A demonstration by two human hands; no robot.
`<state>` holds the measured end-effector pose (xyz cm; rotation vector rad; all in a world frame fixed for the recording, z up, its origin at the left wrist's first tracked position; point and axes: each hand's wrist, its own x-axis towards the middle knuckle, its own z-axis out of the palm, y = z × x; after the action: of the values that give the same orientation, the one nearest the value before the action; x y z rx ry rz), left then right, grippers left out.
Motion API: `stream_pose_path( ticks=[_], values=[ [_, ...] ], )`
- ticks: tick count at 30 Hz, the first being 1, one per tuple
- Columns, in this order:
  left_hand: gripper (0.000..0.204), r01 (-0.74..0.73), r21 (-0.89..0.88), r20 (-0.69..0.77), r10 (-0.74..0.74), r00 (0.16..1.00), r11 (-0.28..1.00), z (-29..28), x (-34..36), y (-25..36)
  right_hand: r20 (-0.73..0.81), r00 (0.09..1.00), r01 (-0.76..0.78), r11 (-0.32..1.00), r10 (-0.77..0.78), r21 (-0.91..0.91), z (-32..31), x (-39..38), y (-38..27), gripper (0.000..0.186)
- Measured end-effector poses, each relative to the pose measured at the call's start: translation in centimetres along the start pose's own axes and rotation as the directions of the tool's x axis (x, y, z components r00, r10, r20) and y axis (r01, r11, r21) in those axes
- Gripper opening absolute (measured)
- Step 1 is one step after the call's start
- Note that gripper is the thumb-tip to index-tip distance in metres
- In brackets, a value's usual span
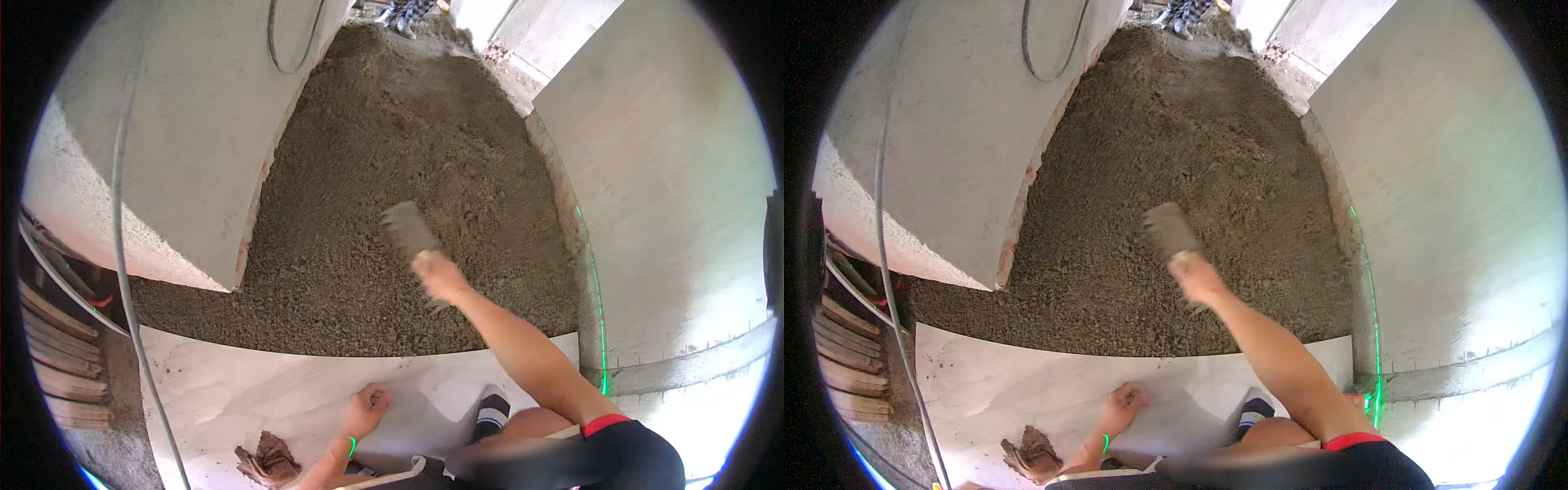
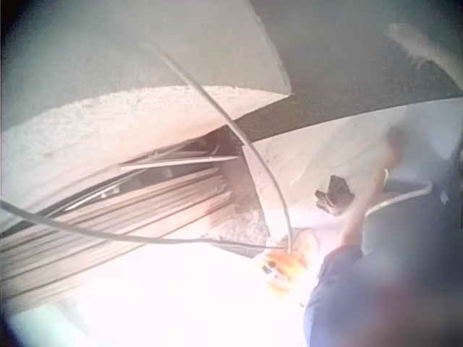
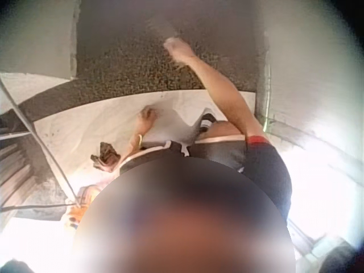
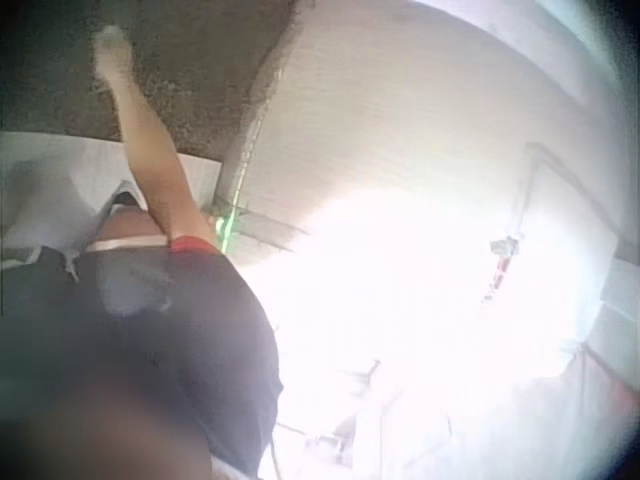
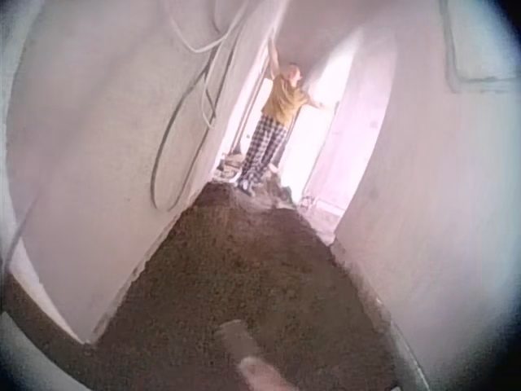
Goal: The person is leveling sand/cement mixture and preparing to lay tiles, using a notched trowel and a laser level.
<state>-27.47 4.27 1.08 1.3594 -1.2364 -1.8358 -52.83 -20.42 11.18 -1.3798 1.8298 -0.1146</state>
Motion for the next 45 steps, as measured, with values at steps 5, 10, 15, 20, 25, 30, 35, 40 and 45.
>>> stream_pose_path(
  ticks=[5, 10, 15, 20, 25, 30, 35, 40, 45],
  values=[
    [0.027, 0.027, -0.055, -0.103, -0.033, 0.994, 0.998, -1.1, 1.1, 1.2, -0.459, 0.828, -0.216, 0.94, 0.32, 0.265, -4.2, -0.6, 8.3, 0.036],
    [0.044, 0.005, -0.399, 0.178, 0.072, 0.981, 0.917, 5.4, 5.5, 3.6, -0.13, 0.991, 0.072, 0.937, -0.028, 0.342, 0.9, -3.5, 6.2, 0.02],
    [0.071, -0.561, 0.372, -0.041, 0.617, 0.786, 0.739, 1.9, 4.4, 12.5, -0.008, 0.993, 0.115, 0.928, -0.12, 0.356, 0.2, -2.8, 5.9, 0.038],
    [0.062, -0.269, 0.875, -0.121, 0.719, 0.685, 0.403, -8.3, 3.4, 21.5, -0.361, 0.892, 0.201, 0.954, -0.271, -0.221, -8.4, -1.3, 19.7, 0.041],
    [0.039, -0.111, 0.994, 0.027, 0.917, 0.397, 0.019, -11.6, 2.8, 31.9, -0.379, 0.83, -0.16, 0.827, 0.408, 0.539, -13.5, -5.0, 28.7, 0.026],
    [0.04, 0.259, 0.883, 0.211, 0.826, 0.523, -0.39, -14.0, 2.5, 39.9, -0.12, 0.967, 0.061, 0.254, 0.223, 0.965, -15.7, -3.7, 19.2, 0.012],
    [0.058, 0.602, 0.64, 0.003, 0.784, 0.62, -0.478, -19.6, 4.0, 45.9, 0.307, 0.902, -0.161, 0.422, -0.305, 0.892, -8.2, 2.8, 6.5, 0.012],
    [0.063, 0.613, 0.481, 0.124, 0.741, 0.659, -0.626, -20.4, 5.1, 46.5, 0.251, 0.865, 0.016, 0.525, -0.434, 0.851, -2.9, 11.4, -0.9, 0.023],
    [0.062, 0.618, 0.469, 0.138, 0.743, 0.655, -0.631, -21.4, 4.0, 46.4, 0.036, 0.992, -0.042, -0.044, -0.123, 0.998, -9.9, 20.0, 2.4, 0.019]
  ],
)
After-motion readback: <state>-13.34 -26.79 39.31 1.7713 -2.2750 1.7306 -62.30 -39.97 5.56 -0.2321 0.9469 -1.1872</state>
